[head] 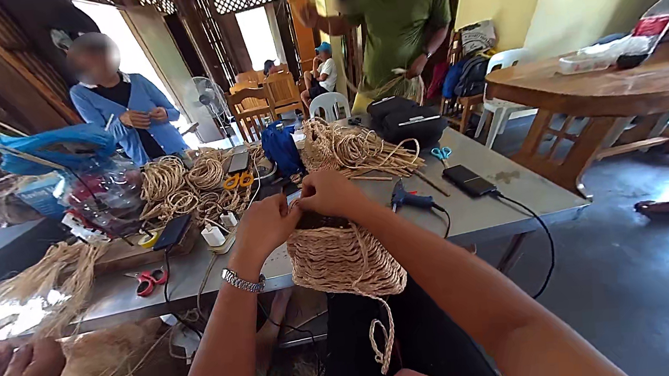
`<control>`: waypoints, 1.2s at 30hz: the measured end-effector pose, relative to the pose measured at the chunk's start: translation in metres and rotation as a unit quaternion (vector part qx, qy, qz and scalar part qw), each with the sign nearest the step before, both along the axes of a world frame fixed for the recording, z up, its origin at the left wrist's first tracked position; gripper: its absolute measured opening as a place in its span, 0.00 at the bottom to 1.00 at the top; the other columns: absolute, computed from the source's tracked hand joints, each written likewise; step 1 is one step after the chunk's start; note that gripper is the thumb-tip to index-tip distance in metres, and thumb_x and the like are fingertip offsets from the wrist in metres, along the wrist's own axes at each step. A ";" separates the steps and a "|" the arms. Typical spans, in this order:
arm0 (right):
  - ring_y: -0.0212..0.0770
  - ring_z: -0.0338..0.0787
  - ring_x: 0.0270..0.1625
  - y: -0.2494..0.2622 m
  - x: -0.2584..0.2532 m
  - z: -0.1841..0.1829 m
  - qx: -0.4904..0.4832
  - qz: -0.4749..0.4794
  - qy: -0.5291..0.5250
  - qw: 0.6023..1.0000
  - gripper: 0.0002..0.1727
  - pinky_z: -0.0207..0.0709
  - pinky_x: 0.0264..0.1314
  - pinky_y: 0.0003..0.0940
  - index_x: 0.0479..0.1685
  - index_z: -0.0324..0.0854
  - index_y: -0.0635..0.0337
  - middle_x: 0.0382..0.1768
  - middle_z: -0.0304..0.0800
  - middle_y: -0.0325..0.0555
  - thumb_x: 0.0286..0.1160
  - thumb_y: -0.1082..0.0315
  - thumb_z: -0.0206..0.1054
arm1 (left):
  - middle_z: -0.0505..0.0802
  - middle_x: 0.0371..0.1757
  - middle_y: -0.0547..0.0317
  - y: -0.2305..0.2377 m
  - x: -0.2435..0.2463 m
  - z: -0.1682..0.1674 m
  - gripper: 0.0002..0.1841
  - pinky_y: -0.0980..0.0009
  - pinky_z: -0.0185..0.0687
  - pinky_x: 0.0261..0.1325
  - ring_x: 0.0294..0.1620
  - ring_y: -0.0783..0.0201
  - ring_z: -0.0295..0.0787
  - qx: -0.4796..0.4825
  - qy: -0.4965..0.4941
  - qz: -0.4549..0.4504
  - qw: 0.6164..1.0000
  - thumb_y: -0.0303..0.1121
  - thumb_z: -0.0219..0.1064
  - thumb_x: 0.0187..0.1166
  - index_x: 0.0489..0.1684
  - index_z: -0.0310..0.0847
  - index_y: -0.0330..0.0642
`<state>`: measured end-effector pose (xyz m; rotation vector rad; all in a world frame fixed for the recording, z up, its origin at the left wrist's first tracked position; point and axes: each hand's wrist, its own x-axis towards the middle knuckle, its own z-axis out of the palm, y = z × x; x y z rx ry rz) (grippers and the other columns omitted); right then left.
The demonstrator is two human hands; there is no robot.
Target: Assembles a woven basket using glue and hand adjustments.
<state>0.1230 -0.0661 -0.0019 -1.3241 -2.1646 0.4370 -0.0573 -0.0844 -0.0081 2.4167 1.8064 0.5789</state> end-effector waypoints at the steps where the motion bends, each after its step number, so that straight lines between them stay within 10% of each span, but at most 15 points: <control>1: 0.54 0.90 0.49 -0.003 -0.001 -0.001 0.002 -0.004 0.004 1.000 0.15 0.80 0.54 0.60 0.40 0.89 0.62 0.40 0.91 0.54 0.78 0.57 0.72 | 0.80 0.24 0.50 0.000 -0.001 0.000 0.21 0.42 0.73 0.36 0.32 0.47 0.81 -0.007 0.007 -0.003 1.000 0.48 0.60 0.88 0.27 0.77 0.41; 36: 0.50 0.89 0.53 -0.002 0.000 0.003 -0.033 0.022 -0.012 0.999 0.11 0.78 0.59 0.55 0.46 0.89 0.62 0.45 0.92 0.52 0.80 0.62 0.70 | 0.72 0.16 0.58 0.000 -0.006 -0.022 0.22 0.52 0.66 0.28 0.21 0.55 0.72 0.045 -0.066 -0.046 0.996 0.44 0.58 0.89 0.19 0.72 0.45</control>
